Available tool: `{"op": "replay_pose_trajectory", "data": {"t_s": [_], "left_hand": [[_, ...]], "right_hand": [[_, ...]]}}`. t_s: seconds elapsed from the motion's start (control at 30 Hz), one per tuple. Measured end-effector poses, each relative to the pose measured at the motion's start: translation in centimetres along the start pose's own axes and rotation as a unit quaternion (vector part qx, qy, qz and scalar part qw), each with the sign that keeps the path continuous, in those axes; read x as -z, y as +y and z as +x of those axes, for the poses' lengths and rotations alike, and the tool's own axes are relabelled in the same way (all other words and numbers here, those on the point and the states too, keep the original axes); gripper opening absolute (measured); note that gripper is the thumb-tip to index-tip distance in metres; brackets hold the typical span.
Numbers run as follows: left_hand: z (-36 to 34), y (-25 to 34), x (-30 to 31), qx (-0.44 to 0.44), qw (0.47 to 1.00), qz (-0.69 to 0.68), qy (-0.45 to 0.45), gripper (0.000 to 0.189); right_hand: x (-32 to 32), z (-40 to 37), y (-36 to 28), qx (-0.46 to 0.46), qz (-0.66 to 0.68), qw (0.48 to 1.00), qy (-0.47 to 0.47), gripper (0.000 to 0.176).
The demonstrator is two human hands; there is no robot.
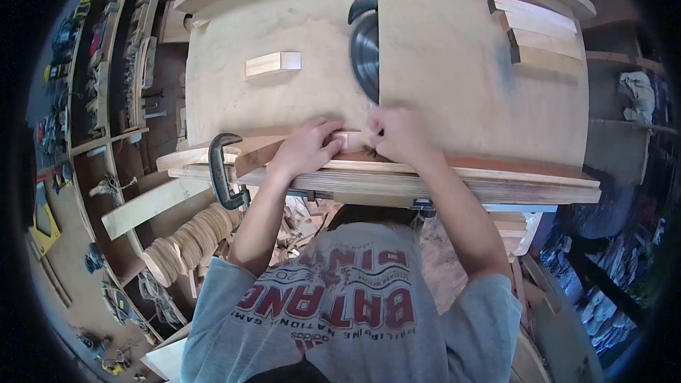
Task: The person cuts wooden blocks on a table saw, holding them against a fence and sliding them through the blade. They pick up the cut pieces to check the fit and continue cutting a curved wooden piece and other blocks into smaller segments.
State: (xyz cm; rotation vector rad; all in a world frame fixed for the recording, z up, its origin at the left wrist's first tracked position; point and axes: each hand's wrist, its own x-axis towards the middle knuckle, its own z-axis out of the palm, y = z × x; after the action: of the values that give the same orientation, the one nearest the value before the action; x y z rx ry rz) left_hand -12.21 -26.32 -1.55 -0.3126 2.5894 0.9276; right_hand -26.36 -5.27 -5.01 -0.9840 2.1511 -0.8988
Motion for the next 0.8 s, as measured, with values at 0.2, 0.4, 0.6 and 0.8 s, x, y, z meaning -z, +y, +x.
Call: {"op": "replay_pose_trajectory", "data": {"t_s": [0.2, 0.4, 0.6, 0.8], "left_hand": [[0.3, -0.6, -0.8, 0.022, 1.000, -0.008, -0.005, 0.041], [0.3, -0.1, -0.4, 0.077, 0.996, -0.039, 0.007, 0.041], [-0.4, 0.4, 1.0, -0.010, 0.997, -0.075, 0.026, 0.052], [-2.2, 0.3, 1.4, -0.061, 0.980, -0.043, 0.183, 0.051]], "right_hand": [[4.3, 1.3, -3.7, -0.082, 0.438, 0.822, 0.356, 0.021], [-2.8, 7.4, -17.5, 0.196, 0.536, 0.816, 0.093, 0.027], [-7.0, 20.9, -13.4, 0.178, -0.184, 0.961, 0.100, 0.027], [-5.0, 21.4, -16.0, 0.133, -0.230, 0.964, 0.000, 0.041]]}}
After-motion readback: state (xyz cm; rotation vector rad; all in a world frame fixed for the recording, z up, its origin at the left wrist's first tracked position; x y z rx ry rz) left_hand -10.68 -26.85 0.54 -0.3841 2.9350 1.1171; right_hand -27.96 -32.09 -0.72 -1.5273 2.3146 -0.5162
